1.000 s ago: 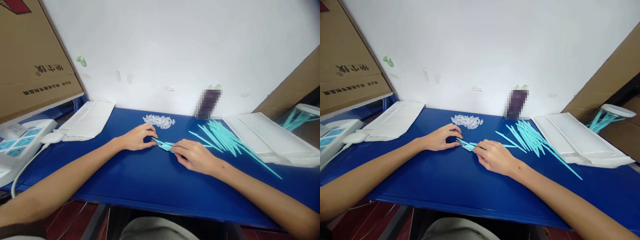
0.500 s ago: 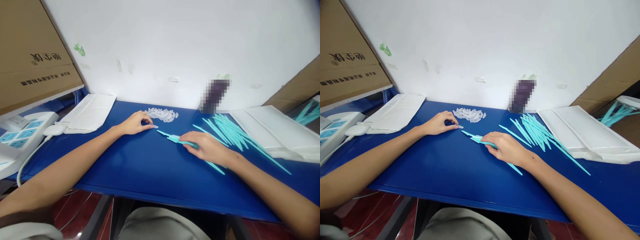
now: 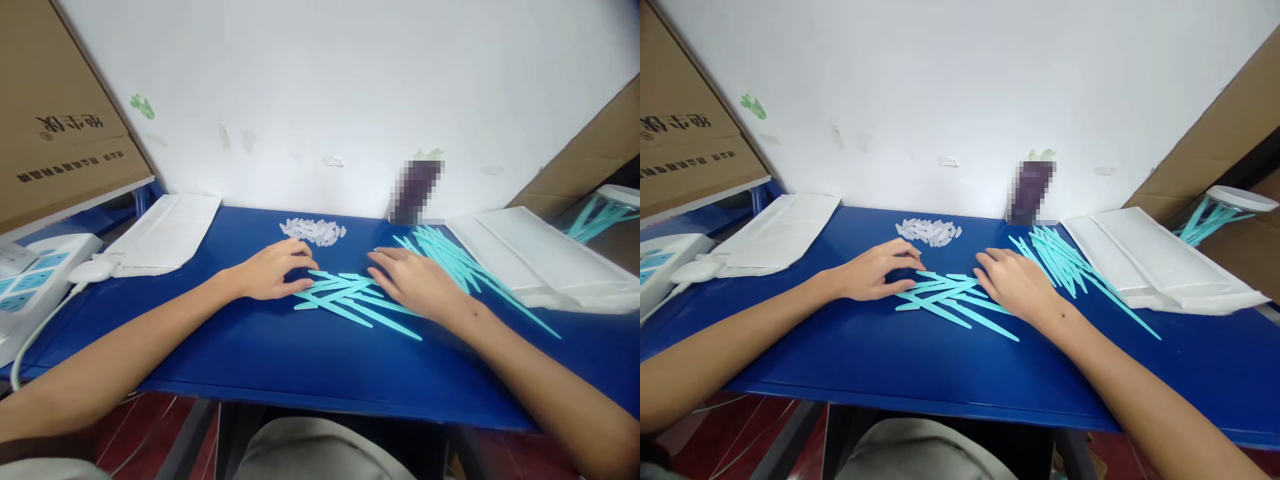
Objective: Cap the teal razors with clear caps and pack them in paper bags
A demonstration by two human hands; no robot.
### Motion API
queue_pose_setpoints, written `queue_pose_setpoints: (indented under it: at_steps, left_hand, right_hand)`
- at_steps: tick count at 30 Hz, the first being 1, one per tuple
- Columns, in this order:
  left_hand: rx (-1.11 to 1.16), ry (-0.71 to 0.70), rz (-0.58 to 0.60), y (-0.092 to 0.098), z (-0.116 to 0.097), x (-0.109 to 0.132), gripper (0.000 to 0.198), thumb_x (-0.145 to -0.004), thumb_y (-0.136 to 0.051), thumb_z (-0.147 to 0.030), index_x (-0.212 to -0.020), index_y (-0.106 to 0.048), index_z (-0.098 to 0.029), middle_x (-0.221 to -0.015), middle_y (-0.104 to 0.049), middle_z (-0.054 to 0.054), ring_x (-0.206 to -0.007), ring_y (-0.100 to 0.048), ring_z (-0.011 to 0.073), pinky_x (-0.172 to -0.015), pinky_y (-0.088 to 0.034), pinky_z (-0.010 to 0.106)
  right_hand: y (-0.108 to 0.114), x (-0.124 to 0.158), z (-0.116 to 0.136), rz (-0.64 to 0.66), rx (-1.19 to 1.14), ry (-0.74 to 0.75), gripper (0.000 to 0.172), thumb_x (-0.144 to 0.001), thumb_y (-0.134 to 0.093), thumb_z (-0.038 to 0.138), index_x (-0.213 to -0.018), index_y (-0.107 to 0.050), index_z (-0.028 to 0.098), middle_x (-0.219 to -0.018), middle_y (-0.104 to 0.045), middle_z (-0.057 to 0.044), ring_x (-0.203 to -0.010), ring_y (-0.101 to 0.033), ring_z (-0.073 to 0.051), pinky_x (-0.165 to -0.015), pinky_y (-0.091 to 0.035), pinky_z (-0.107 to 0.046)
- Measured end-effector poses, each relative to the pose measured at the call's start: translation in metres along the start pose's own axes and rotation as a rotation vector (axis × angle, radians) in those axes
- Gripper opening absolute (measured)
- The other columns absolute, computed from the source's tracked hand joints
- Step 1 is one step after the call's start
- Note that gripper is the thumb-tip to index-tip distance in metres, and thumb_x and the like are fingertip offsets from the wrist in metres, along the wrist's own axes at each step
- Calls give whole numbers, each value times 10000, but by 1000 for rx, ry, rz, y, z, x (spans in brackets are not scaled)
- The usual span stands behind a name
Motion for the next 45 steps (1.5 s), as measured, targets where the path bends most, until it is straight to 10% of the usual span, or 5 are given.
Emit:
queue_pose_setpoints:
  at_steps: [6, 11, 18, 45]
  left_hand:
    - [73, -41, 33, -25, -34, -9, 525, -1076, -481, -483, -1554, -474, -266, -1594, -456, 169, -1438, -454, 354, -1174, -374, 545]
    - [114, -89, -135, -7, -39, -11, 460, -1062, -503, -434, -1475, -529, -235, -1477, -545, 172, -1352, -517, 331, -1135, -423, 505]
    - [-4, -172, 36, -16, -37, -8, 553, -980, -629, -503, -1452, -592, -218, -1500, -571, 180, -1387, -517, 393, -1155, -397, 565]
    - [47, -216, 56, -23, -54, -7, 300, -1066, -509, -260, -1263, -731, -211, -1151, -685, 123, -1010, -609, 244, -924, -467, 384]
  right_hand:
    - [-8, 4, 9, 65, -37, 31, 544, -1108, -294, 433, -1361, -664, 125, -1345, -703, -203, -1185, -697, -352, -881, -590, -460]
    - [11, 9, 32, 45, -160, 224, 503, -1090, -379, 450, -1436, -631, 184, -1222, -764, -152, -1039, -738, -304, -855, -587, -435]
    - [10, 22, 10, 142, -211, 217, 468, -956, -641, 462, -1336, -702, 195, -1297, -736, -128, -1092, -726, -323, -860, -598, -447]
    - [-7, 11, -5, 164, -585, 111, 314, -963, -579, 329, -1189, -751, 195, -1106, -720, -91, -820, -681, -185, -744, -573, -337]
Point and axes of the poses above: each hand's wrist, its own x-axis away from the middle knuckle, its own y-axis out of the back of the hand, z = x × y, the point moved 10 cm from there along -x, towards the middle knuckle
